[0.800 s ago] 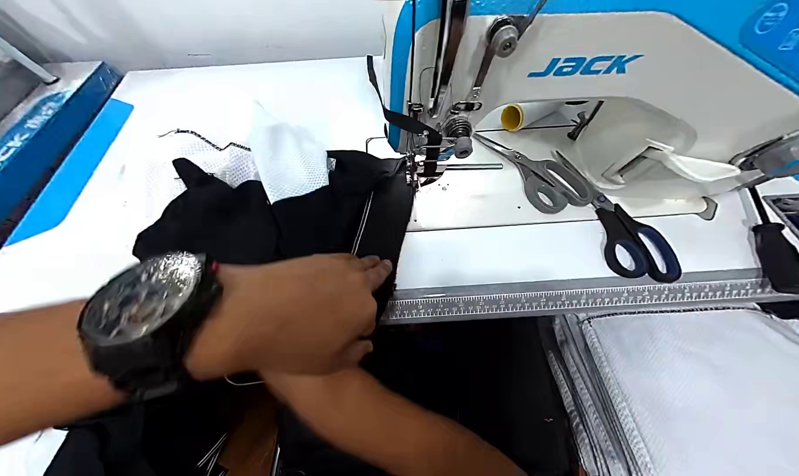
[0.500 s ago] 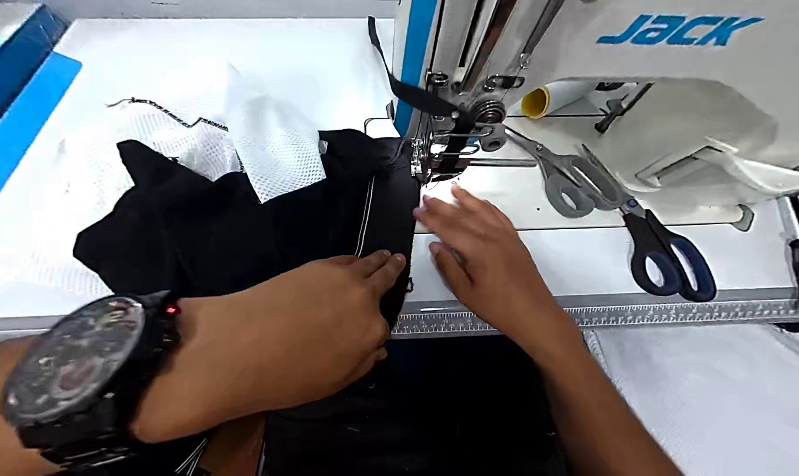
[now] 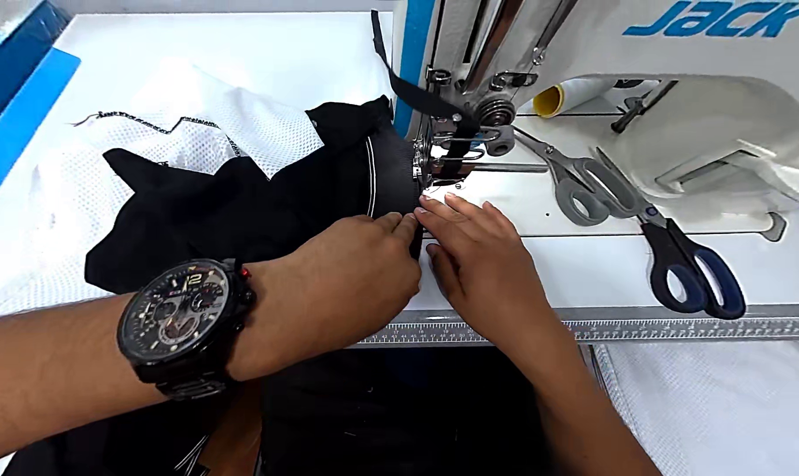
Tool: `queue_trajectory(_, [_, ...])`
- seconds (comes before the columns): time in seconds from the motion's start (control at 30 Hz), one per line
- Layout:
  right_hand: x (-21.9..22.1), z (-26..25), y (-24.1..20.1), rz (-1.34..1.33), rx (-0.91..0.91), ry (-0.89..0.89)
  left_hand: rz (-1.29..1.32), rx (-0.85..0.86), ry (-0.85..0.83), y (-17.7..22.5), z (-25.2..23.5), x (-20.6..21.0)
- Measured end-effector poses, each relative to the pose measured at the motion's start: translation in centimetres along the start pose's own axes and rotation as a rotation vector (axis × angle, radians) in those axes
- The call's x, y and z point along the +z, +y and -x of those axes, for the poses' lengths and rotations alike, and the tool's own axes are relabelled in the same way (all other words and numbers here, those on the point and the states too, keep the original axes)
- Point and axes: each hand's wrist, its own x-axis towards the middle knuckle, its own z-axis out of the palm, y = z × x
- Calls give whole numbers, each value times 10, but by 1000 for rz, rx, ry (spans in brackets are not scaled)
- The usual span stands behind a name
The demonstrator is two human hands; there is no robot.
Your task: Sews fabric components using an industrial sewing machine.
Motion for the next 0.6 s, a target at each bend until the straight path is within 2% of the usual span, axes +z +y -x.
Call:
queue_trajectory(0.1, [-5, 8, -1, -105, 11, 79, 230, -25, -16, -32, 1, -14])
queue_trajectory(0.17, [-9, 20, -13, -260, 43, 143, 540, 17, -36, -74, 7, -33])
queue_trajectory(0.23, [-4, 27, -38, -360, -7, 103, 902, 31, -92, -112, 17, -46])
queue_trajectory(0.3, [11, 19, -73, -334, -52, 38, 1172, 21, -210, -128, 23, -53])
queue_trajectory(0.4, [42, -17, -125, -192, -5, -29, 1337, 130, -408, -133, 7, -59])
queue_trajectory(0.43, [52, -34, -139, -192, 39, -52, 1348, 174, -451, -134, -1, -58])
queue_trajectory(0.5, [74, -65, -167, -285, 130, 63, 1215, 116, -376, -118, 0, -61])
queue_trajectory(0.53, [76, -76, -179, -396, 173, 91, 1054, 27, -318, -100, 8, -66])
queue_trajectory(0.6, [74, -81, -199, -566, 160, -57, 671, 16, -206, -60, 15, -53])
